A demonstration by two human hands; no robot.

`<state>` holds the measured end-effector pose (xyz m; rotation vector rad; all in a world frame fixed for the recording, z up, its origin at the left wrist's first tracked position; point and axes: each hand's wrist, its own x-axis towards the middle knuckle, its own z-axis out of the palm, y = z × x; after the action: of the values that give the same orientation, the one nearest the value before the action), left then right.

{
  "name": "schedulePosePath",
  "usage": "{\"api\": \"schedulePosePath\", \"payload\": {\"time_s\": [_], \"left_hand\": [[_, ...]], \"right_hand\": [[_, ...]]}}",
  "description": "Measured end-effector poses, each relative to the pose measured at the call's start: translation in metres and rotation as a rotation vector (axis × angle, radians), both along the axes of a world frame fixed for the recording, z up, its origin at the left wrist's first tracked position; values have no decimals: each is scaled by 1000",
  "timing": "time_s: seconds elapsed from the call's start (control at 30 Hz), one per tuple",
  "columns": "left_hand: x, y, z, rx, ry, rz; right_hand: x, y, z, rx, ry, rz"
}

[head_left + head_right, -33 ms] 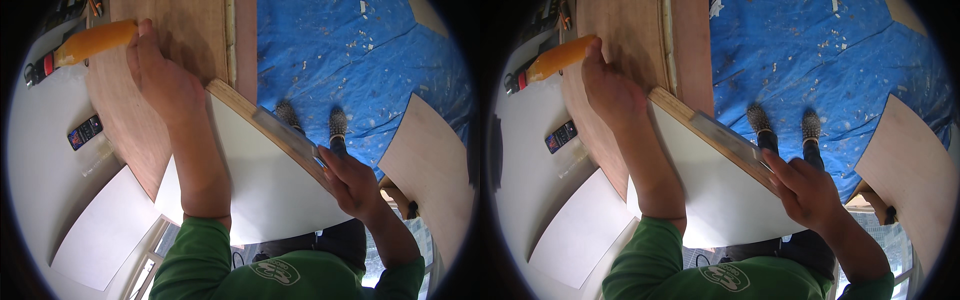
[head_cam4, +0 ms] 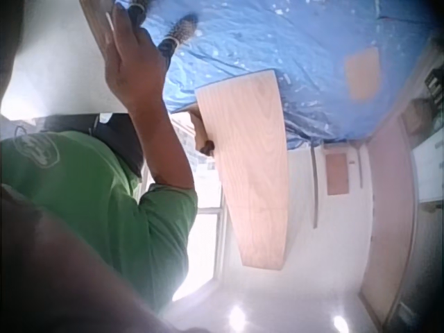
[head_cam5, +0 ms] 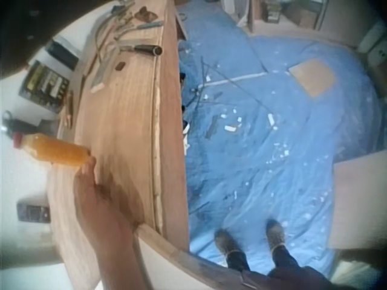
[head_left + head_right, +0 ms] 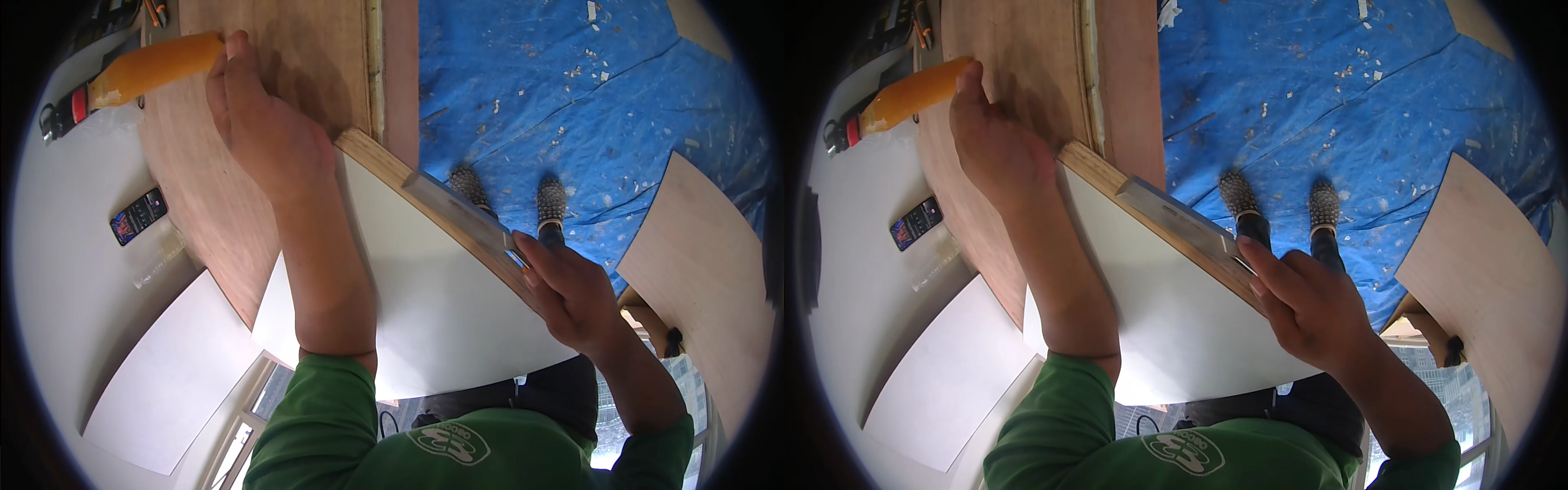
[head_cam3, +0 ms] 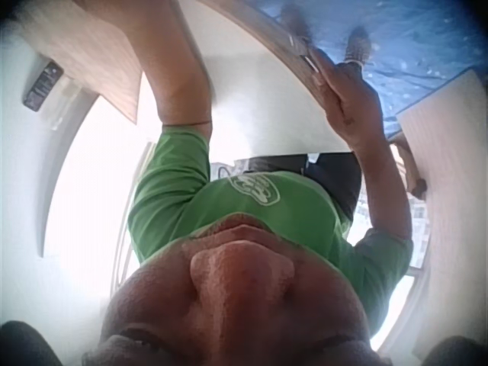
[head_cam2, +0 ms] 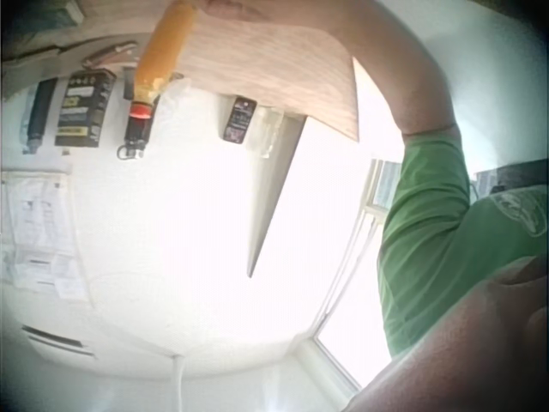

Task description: The person uses a chisel to trim the edges of a white rectangular board placed on a workbench. They repeatedly scrape along the board's edges, remove small wood shavings, and reposition the board to continue trimming different sides.

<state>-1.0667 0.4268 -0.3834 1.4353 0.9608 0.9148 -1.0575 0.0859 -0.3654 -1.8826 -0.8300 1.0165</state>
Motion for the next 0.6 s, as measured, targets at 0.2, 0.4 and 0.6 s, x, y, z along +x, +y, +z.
{"api": "schedulePosePath", "payload": {"time_s": [0.2, 0.4, 0.6], "left_hand": [[6, 4, -5, 18, -2, 7], [6, 6, -5, 27, 1, 5], [6, 6, -6, 5, 15, 13]], "right_hand": [[6, 0, -6, 37, 18, -13], [7, 6, -11, 107, -54, 0], [11, 13, -7, -61, 65, 80]]}}
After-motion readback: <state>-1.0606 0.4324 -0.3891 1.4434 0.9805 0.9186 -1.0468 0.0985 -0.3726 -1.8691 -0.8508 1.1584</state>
